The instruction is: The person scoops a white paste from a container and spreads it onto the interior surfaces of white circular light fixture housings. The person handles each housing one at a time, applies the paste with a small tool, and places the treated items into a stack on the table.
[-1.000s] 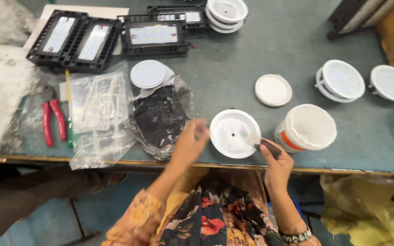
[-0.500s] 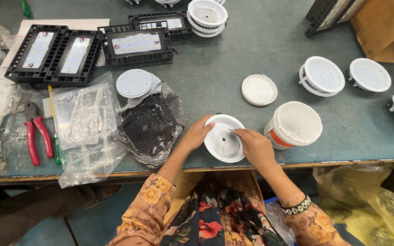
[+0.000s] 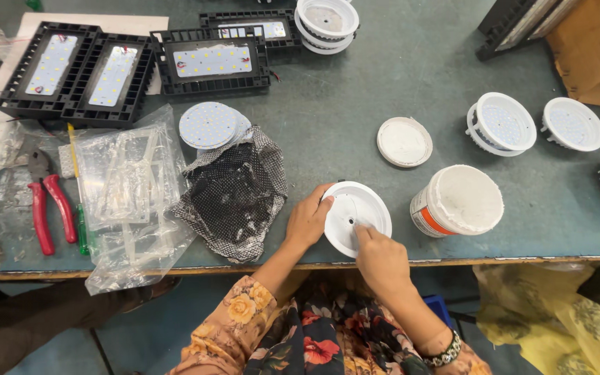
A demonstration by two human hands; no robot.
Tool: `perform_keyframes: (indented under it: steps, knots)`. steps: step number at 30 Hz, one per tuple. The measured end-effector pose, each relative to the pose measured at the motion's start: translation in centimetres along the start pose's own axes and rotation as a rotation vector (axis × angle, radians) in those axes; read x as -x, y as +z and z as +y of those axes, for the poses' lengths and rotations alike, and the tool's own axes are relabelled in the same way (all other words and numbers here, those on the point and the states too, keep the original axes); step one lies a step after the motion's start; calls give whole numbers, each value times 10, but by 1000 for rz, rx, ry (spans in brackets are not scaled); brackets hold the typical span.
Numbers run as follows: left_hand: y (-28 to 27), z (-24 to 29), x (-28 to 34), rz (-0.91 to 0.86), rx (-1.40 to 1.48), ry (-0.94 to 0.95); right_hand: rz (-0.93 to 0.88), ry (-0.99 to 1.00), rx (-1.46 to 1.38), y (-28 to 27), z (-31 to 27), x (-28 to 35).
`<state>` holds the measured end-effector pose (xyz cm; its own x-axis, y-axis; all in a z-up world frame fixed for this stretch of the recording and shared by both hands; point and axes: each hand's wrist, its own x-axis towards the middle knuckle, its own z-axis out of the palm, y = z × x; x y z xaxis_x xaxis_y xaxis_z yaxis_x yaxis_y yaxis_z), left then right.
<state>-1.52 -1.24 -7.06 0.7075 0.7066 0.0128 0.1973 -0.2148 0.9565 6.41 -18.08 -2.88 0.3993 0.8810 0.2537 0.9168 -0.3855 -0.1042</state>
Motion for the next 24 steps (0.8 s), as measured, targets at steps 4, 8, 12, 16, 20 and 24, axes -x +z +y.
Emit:
perform_keyframes:
  steps: [4, 8, 12, 16, 20, 24]
  knots:
    - [-1, -1, -1, -17, -34, -25, 47, 21, -129, -24, 7, 5]
    - [-1, -4, -2, -22, -20, 29, 84, -27, -219, -32, 30, -31]
    - [-1, -5, -2, -19, 9, 82, 84, -213, -230, -19, 39, -63]
    - [-3, -5, 1, -11, 4, 56, 18, -184, -164, -15, 50, -56]
    - [1, -4, -2, -7, -14, 16, -6, -87, -204, -24, 47, -18]
    - [2, -10, -2, -3, -9, 6, 4, -36, -220, -35, 27, 17]
